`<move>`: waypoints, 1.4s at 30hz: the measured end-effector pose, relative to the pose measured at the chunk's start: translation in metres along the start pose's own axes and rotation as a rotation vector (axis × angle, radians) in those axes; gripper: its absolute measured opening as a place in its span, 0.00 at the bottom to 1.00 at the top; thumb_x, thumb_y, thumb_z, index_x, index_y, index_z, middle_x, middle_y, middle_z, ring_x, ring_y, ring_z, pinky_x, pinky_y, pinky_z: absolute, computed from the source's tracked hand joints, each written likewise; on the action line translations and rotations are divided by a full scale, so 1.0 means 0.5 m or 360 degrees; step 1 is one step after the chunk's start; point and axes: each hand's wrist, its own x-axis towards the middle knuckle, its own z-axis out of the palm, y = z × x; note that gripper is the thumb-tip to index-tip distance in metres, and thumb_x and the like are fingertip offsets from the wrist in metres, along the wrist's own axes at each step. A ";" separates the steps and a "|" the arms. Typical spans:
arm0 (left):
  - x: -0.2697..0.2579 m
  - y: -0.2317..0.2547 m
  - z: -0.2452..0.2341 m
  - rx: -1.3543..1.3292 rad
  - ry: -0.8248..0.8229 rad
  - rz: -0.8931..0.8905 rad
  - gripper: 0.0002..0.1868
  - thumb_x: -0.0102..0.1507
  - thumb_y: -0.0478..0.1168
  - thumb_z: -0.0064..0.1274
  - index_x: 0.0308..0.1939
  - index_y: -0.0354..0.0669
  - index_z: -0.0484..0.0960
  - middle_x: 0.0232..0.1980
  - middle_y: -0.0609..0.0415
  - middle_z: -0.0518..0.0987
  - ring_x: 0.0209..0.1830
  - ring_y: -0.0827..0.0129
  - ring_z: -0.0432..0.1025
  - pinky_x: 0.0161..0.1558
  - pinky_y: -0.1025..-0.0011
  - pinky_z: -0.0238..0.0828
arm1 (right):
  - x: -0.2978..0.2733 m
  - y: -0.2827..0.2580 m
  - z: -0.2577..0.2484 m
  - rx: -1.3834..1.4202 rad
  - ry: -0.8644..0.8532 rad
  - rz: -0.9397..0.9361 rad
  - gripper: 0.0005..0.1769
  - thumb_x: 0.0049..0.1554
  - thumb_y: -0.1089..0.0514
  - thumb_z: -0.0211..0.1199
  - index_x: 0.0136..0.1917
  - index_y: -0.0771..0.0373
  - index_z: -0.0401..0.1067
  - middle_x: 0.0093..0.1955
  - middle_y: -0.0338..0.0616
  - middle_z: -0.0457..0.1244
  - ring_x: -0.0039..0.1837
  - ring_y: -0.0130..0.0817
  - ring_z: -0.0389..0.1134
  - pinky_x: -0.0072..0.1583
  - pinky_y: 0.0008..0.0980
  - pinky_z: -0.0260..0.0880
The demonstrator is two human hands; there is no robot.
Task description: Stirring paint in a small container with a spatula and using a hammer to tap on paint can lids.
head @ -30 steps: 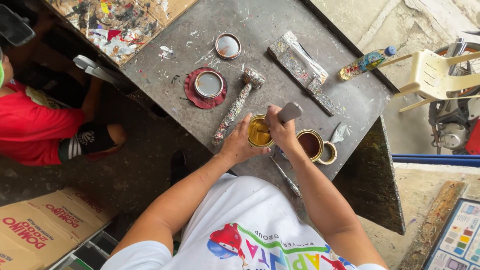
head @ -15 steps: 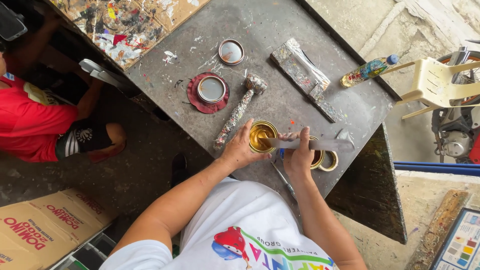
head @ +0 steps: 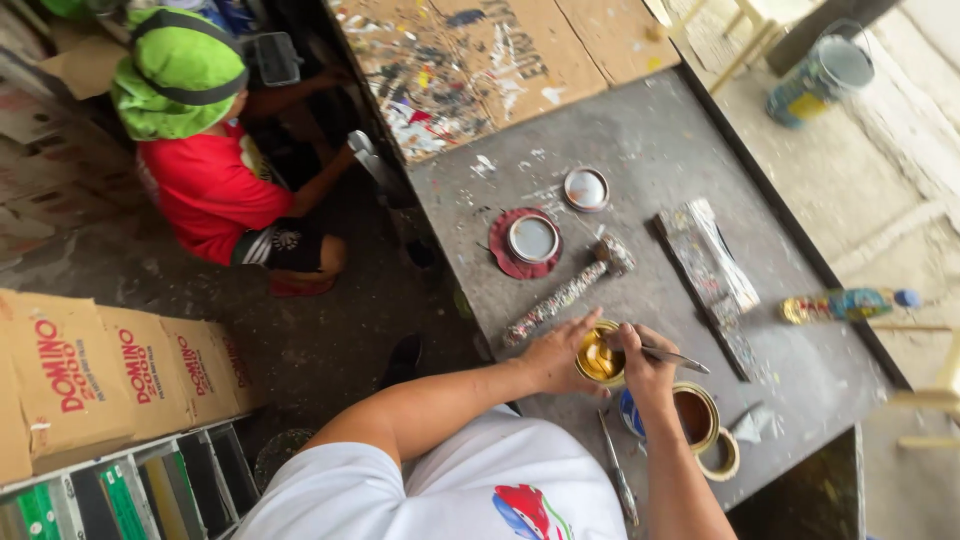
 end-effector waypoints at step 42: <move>-0.020 0.059 -0.060 -0.0169 -0.0393 -0.0297 0.73 0.46 0.66 0.61 0.82 0.61 0.25 0.76 0.42 0.50 0.78 0.42 0.49 0.71 0.47 0.53 | -0.044 0.146 -0.028 0.0113 0.0252 0.0394 0.19 0.60 0.54 0.63 0.33 0.69 0.80 0.32 0.46 0.70 0.38 0.33 0.70 0.39 0.34 0.71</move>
